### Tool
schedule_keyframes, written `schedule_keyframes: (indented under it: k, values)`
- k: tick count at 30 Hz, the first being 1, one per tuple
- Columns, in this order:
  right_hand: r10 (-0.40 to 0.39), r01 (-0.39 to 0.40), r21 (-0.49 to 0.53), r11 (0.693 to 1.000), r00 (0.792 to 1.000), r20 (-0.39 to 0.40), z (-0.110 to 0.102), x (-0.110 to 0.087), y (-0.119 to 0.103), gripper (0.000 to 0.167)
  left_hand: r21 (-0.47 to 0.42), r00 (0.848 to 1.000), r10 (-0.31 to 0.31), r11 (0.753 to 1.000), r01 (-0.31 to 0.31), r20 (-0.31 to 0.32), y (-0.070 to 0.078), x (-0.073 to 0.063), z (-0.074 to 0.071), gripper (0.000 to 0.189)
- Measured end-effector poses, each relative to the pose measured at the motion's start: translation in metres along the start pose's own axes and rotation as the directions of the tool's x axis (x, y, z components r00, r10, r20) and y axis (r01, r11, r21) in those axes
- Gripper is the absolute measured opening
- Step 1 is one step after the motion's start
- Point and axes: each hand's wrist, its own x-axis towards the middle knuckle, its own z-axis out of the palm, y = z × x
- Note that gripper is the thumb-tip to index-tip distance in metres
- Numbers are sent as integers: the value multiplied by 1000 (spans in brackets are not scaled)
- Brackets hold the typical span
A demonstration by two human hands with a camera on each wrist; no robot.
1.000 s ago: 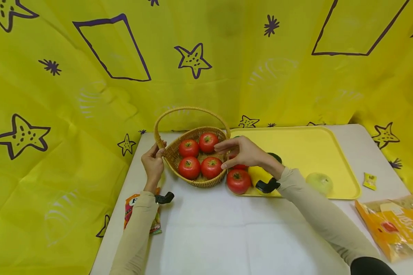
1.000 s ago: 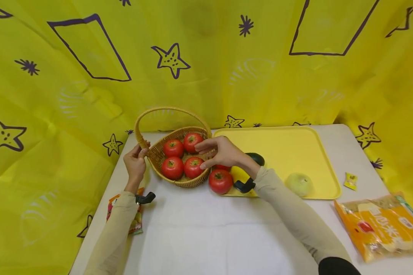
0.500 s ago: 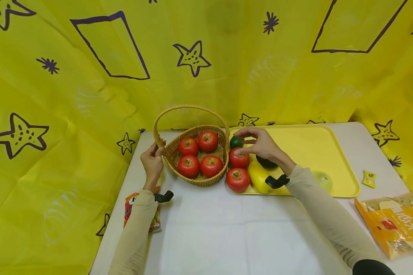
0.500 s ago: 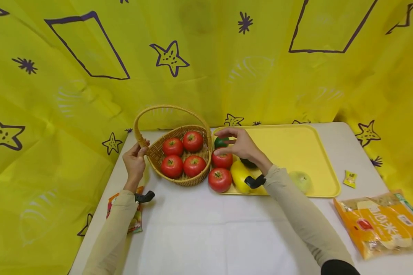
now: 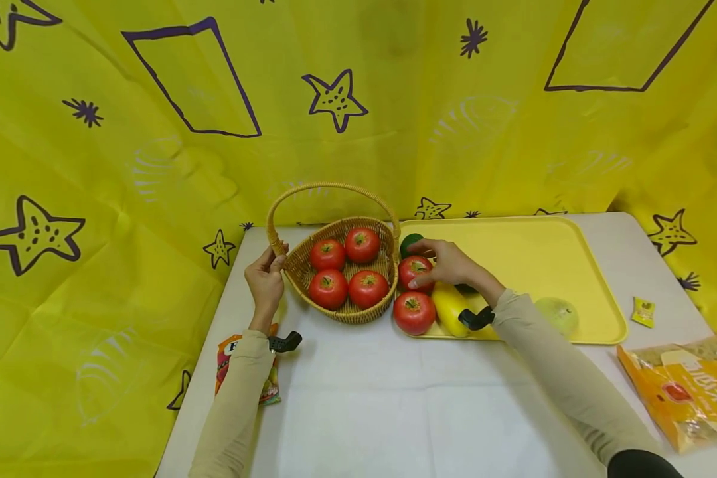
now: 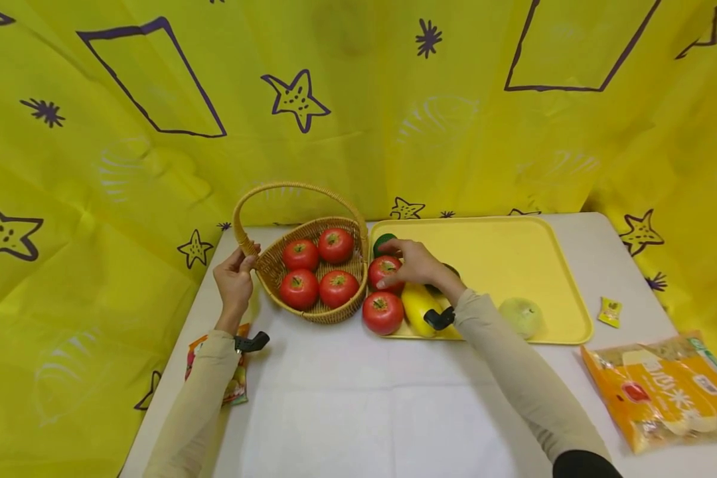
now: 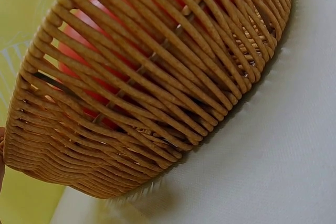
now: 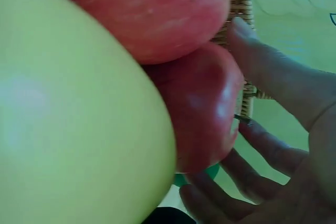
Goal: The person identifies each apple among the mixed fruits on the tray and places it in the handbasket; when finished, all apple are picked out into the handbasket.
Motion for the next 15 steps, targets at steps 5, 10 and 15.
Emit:
schedule_keyframes:
  k: [5,10,15]
  values:
    - [18,-16,-75,997,1000,17,2,0,-3,78,13,1000,11,1000,-11,2,-2,0,-1,36]
    - [27,-24,-140,990,999,19,3,2,-3,77,11,1000,20,1000,-20,3,-2,0,-1,36]
    - [19,-16,-167,986,1000,17,3,2,-2,74,-3,1000,21,1000,-21,6,-3,0,-1,36]
